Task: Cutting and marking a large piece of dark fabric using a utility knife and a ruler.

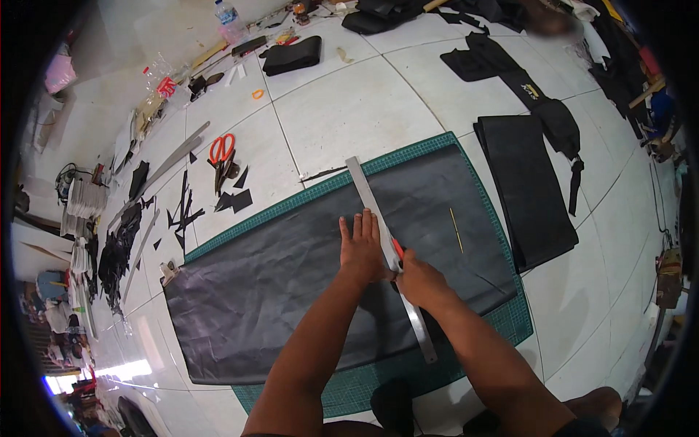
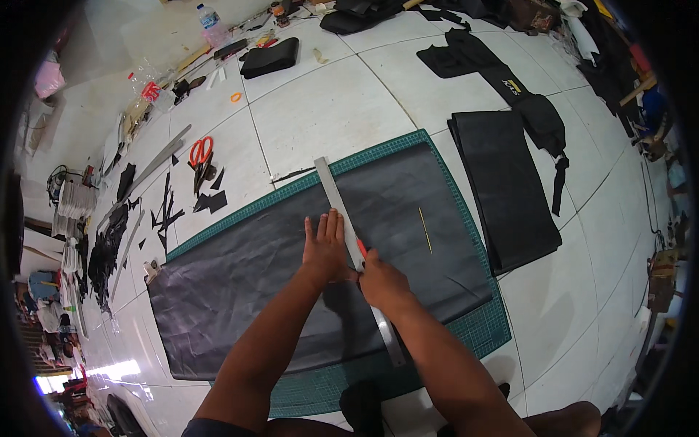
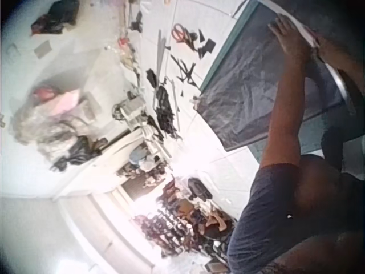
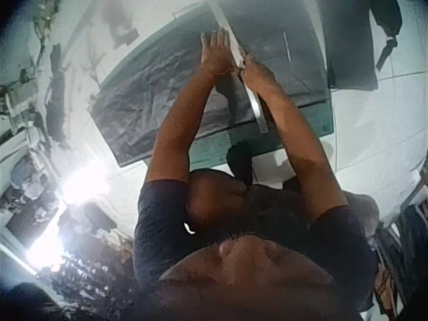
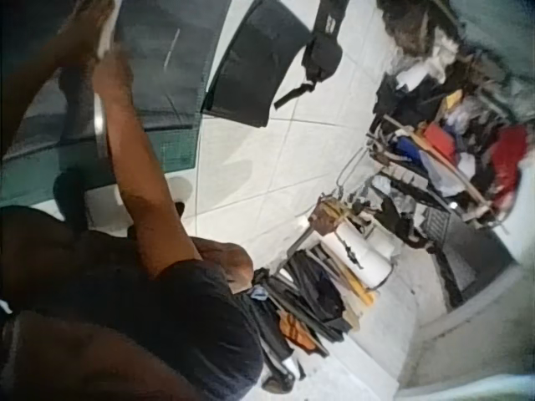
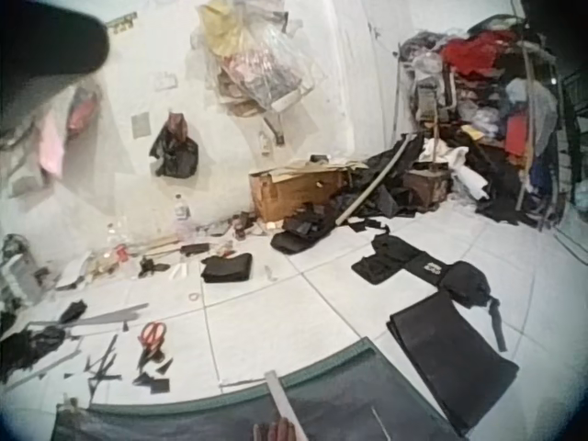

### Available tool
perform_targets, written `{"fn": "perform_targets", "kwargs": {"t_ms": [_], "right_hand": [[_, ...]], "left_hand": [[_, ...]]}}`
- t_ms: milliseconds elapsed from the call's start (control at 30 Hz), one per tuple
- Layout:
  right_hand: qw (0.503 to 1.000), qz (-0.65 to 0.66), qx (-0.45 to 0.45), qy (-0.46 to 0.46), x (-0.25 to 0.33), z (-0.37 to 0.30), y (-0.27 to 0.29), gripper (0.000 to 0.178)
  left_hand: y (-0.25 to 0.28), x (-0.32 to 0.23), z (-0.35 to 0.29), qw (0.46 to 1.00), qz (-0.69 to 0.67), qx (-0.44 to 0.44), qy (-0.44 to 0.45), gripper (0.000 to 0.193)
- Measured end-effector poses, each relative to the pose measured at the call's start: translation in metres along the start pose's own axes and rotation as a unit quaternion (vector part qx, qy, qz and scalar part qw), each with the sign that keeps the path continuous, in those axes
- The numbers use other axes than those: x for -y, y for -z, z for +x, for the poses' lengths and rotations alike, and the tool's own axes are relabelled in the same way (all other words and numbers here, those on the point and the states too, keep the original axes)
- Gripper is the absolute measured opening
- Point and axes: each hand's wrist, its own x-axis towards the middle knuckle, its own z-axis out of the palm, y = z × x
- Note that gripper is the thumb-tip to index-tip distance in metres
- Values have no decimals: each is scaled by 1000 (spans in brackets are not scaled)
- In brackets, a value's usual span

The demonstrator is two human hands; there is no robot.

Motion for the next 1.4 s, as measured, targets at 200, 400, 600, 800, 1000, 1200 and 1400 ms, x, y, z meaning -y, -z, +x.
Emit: {"fn": "perform_targets", "kwargs": {"t_ms": [200, 400, 600, 800, 1000, 1200, 1400], "right_hand": [[1000, 5, -1, 1, -43, -63, -32, 37], [996, 0, 72, -54, -72, -144, -42, 36], [981, -20, 153, -120, -106, -201, -64, 35], [979, -51, 158, -119, -120, -206, -74, 32], [990, -24, 104, -87, -88, -213, -21, 32], [992, 35, -105, 65, -48, -65, -1, 30], [984, 32, -158, 82, 32, 71, 24, 31]], "left_hand": [[2, 2, -1, 1000, 2, 1, 5, 151], [8, 0, -3, 1000, -15, 3, 10, 152], [7, 0, -1, 1000, -16, 9, 19, 153], [5, 1, 1, 999, -26, -12, 15, 153], [3, -1, -1, 999, -26, 1, 20, 152], [-1, 0, -2, 999, -43, 7, 13, 146], [2, -3, 4, 999, -34, 22, -3, 147]]}}
